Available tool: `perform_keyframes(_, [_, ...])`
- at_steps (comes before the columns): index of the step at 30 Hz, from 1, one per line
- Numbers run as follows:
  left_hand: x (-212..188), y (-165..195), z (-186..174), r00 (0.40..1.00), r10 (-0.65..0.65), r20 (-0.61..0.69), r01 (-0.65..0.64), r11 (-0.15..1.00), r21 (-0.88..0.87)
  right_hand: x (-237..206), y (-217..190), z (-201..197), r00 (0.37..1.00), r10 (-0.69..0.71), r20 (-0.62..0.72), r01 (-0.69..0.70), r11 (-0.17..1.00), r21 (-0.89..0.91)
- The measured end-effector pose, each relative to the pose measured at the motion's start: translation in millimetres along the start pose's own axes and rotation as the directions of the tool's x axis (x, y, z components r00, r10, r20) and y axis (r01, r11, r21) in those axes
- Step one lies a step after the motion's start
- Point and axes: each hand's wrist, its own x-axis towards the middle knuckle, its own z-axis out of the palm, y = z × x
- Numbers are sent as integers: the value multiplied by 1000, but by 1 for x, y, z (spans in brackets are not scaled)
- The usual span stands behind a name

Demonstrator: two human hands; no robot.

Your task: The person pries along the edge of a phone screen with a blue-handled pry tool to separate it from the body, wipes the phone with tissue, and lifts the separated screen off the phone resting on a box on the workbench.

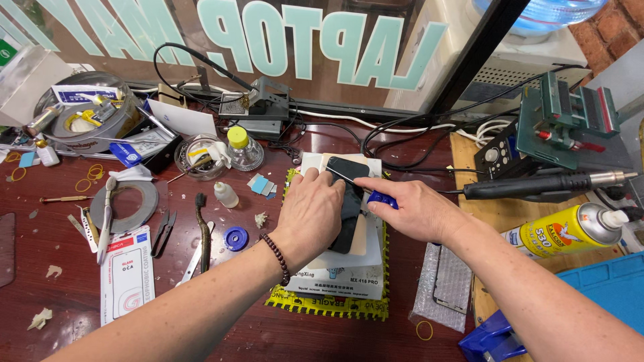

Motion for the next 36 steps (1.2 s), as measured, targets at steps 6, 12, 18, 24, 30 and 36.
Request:
perform_keyframes(6, [-2, 0, 1, 1000, 4, 4, -4, 1000, 5, -3, 7, 7, 999, 8, -35, -7, 1000, 30])
perform_keyframes(12, [-1, 1, 1, 1000, 0, 2, 0, 1000, -5, -3, 12, 10, 994, -72, -82, 76, 996, 54])
perform_keyframes(18, [0, 2, 0, 1000, 3, 16, -4, 1000, 10, -3, 8, 8, 998, -17, -60, 19, 999, 35])
perform_keyframes(24, [0, 3, -1, 1000, -1, 26, 1, 1000, 8, -4, 5, 9, 998, 6, -62, -4, 999, 33])
perform_keyframes(30, [1, 3, -2, 999, -1, 39, 1, 1000, 9, -5, 5, 9, 997, -6, -76, 10, 999, 53])
perform_keyframes(36, [0, 2, -1, 1000, 3, 25, -3, 1000, 10, -6, 5, 10, 996, -11, -85, 15, 999, 46])
